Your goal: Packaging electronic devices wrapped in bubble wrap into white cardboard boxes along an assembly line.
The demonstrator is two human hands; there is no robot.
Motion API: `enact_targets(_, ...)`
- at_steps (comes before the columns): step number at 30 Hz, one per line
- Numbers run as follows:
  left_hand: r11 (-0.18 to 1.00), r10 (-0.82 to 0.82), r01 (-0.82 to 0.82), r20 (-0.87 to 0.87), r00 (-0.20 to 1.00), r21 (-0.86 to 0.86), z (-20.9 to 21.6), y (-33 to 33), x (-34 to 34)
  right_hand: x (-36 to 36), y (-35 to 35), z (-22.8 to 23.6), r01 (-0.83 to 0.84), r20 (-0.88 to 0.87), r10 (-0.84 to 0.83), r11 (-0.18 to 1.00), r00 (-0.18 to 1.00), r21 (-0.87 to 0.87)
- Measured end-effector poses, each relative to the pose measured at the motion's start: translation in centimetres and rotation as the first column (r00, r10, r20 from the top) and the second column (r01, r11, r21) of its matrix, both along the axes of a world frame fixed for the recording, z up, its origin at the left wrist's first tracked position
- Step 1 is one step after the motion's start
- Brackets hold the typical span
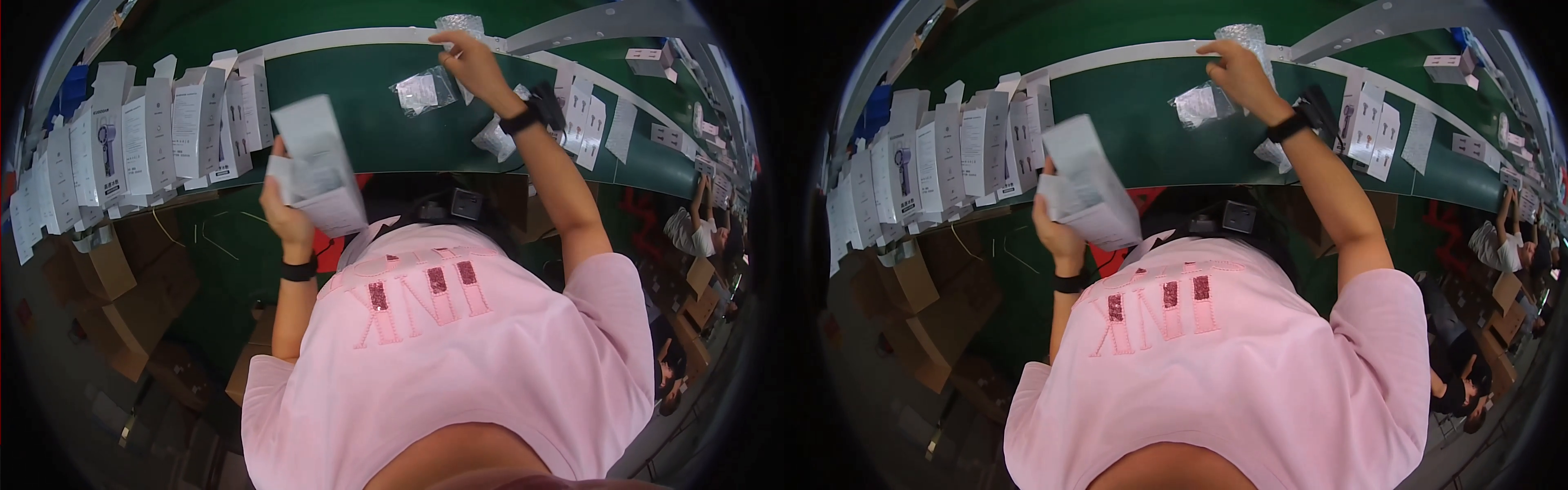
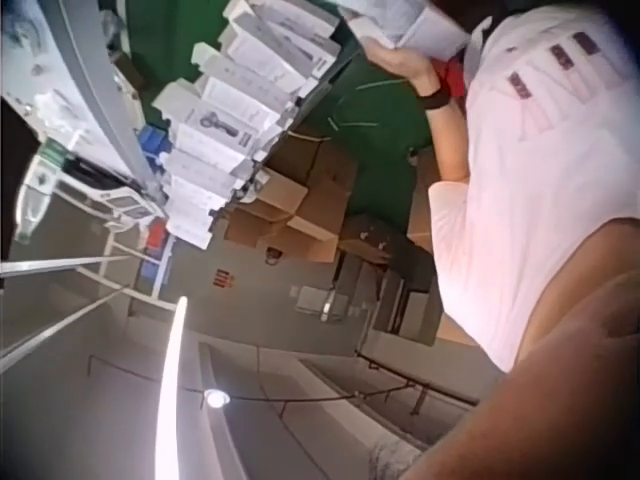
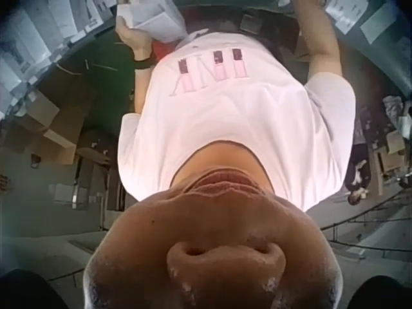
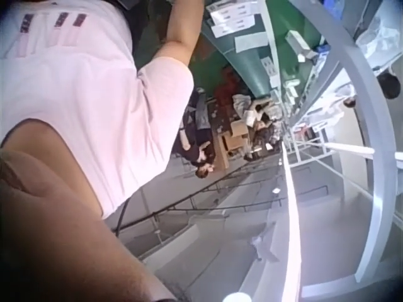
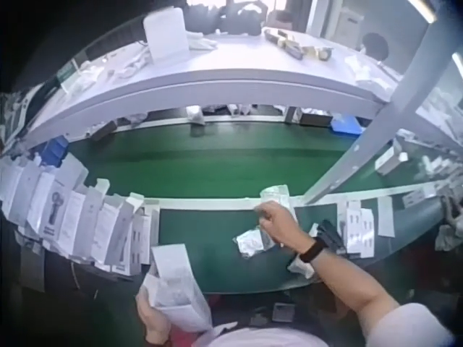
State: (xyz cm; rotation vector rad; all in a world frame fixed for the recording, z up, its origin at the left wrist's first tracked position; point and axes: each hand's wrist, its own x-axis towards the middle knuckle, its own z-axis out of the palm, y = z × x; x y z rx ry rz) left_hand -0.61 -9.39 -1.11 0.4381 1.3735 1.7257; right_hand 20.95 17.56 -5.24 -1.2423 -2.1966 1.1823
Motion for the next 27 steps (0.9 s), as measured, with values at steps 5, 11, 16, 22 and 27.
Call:
enact_targets(5,1.000,-0.011,0.011,-0.010,1.000,-0.013,2.3,1.3,-2.9,-1.0,-3.5,-10.8,-0.489,0.484,0.366,0.859,0.795,0.153)
enact_targets(11,0.997,-0.079,0.080,-0.059,0.995,0.006,3.6,6.6,-0.2,-1.2,-1.2,8.6,0.152,-0.259,-0.181,0.980,0.949,-0.131)
enact_targets(16,0.889,-0.442,0.453,-0.146,0.885,0.059,7.2,10.1,3.9,-3.8,-6.6,26.2,0.011,-0.418,-0.178,0.928,0.891,-0.373)
enact_targets(22,0.733,-0.680,0.674,0.069,0.730,0.092,8.3,11.8,7.8,0.5,-6.3,23.5,-0.384,0.391,0.317,0.918,0.864,0.105)
enact_targets(27,0.709,-0.704,0.692,0.074,0.707,0.134,5.6,11.6,10.4,1.4,-5.4,26.7,-0.577,0.393,0.678,0.735,0.622,-0.355)
